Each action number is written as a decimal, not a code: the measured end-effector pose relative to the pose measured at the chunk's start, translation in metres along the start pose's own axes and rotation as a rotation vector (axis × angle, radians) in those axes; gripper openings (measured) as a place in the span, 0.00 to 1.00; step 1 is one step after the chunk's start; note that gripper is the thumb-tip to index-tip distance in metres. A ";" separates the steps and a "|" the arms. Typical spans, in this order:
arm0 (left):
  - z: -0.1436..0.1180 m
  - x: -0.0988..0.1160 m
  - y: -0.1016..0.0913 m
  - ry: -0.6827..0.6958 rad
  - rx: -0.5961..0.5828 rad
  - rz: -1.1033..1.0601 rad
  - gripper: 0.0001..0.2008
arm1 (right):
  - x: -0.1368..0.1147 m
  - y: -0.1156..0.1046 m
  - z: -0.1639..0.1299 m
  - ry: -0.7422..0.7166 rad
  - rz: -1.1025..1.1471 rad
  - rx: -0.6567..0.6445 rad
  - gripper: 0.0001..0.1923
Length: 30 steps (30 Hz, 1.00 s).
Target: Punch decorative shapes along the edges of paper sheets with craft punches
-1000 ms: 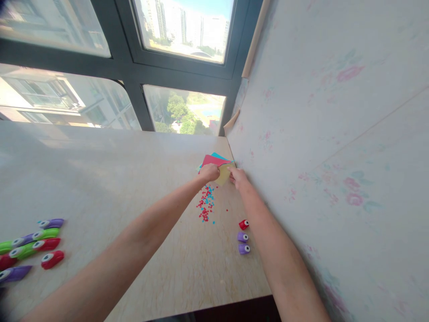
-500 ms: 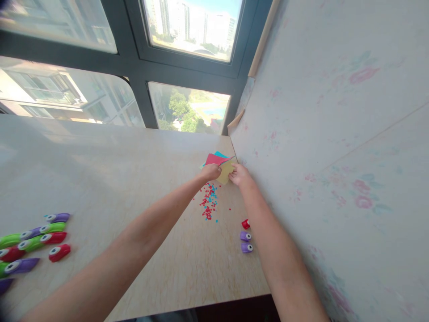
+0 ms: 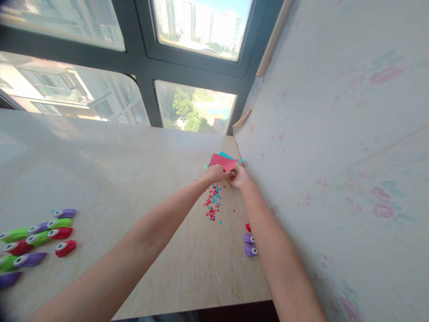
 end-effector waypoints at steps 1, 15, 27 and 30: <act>0.000 -0.001 0.000 0.006 0.004 -0.002 0.23 | 0.000 0.001 -0.002 0.029 0.003 -0.014 0.15; 0.003 0.000 0.000 -0.086 0.036 -0.058 0.18 | -0.018 -0.016 -0.009 0.185 -0.071 0.173 0.04; 0.005 -0.006 -0.001 -0.073 0.030 -0.085 0.18 | -0.018 -0.004 -0.013 0.251 0.109 0.065 0.09; 0.005 -0.008 -0.002 -0.063 0.031 -0.083 0.17 | -0.013 -0.001 -0.008 0.267 0.110 0.041 0.11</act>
Point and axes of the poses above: each hand's wrist, its own z-axis towards the middle knuckle, its own y-axis out of the palm, x = y × z, the point moved 1 cm from there along z, towards the middle knuckle, and after that the axes turned 8 degrees about y, right-handed, at the moved point
